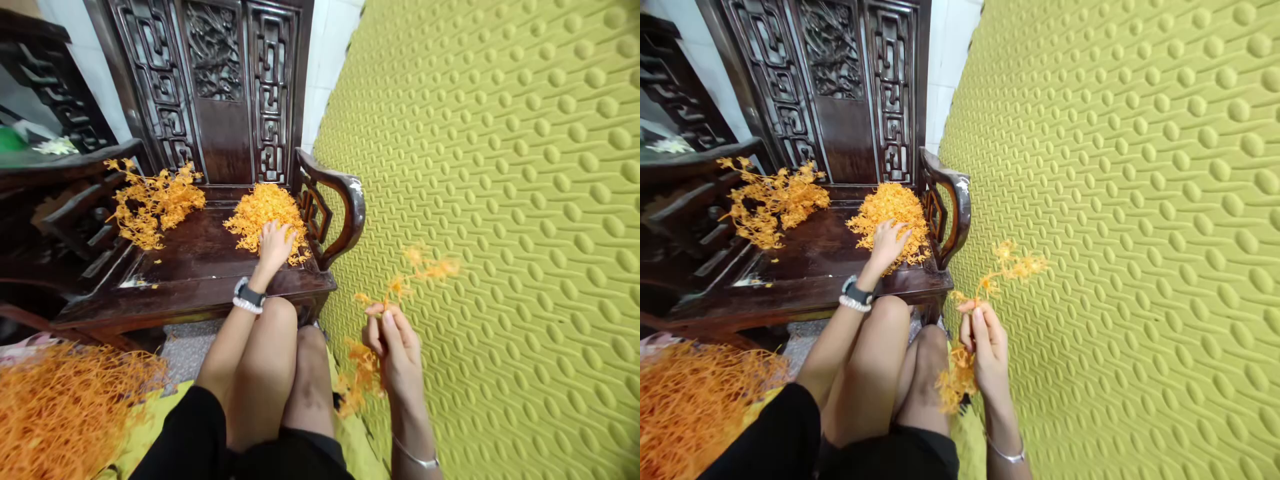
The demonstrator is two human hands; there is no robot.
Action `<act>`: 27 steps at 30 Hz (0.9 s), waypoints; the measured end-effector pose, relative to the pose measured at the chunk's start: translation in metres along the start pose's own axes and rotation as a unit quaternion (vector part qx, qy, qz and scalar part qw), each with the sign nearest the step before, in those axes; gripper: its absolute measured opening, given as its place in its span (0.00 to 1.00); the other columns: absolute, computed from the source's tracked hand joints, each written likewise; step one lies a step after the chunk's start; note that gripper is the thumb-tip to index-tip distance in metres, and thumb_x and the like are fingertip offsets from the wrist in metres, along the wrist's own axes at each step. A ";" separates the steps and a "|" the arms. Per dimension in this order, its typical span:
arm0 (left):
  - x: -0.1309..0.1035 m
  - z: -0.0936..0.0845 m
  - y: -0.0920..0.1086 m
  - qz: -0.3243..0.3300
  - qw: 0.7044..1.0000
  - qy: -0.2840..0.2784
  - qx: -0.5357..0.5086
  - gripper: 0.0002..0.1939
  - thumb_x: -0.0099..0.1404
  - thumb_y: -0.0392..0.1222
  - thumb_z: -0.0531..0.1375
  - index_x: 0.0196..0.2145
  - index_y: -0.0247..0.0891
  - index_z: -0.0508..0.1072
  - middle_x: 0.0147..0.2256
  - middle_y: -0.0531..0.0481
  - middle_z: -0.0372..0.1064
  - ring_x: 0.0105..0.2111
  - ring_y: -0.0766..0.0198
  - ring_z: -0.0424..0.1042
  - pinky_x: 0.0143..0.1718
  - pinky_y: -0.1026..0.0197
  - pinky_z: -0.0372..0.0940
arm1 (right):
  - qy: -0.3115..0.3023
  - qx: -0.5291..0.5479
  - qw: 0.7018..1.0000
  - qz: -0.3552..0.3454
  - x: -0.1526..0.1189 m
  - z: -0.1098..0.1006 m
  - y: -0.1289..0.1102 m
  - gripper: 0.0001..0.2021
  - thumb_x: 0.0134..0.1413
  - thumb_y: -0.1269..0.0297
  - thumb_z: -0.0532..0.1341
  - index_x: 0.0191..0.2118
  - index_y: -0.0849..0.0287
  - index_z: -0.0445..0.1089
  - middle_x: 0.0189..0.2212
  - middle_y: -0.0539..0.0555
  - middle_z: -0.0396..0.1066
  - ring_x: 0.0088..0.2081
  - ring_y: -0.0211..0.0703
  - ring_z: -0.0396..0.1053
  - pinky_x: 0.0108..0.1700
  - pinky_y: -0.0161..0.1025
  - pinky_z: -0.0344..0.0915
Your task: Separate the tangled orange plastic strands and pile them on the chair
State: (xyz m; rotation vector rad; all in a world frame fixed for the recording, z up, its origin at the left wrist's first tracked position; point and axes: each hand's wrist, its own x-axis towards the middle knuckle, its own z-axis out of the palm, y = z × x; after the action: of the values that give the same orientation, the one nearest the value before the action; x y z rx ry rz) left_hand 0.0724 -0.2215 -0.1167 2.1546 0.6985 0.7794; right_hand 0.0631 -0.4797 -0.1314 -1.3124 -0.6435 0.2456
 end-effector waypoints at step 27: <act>-0.047 0.026 0.044 0.293 0.907 0.179 -0.242 0.34 0.65 0.67 0.44 0.11 0.40 0.50 0.11 0.56 0.48 0.13 0.71 0.49 0.19 0.62 0.47 | -0.052 0.226 0.961 0.149 -0.034 0.041 -0.023 0.24 0.57 0.57 0.57 0.19 0.57 0.42 0.12 0.42 0.37 0.16 0.30 0.36 0.20 0.34 0.43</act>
State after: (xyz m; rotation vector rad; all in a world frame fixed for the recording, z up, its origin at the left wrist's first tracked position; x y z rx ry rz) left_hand 0.0697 -0.2908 -0.1116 1.7659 -0.0190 1.5147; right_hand 0.0079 -0.4695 -0.1146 -0.9516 -0.4390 0.6716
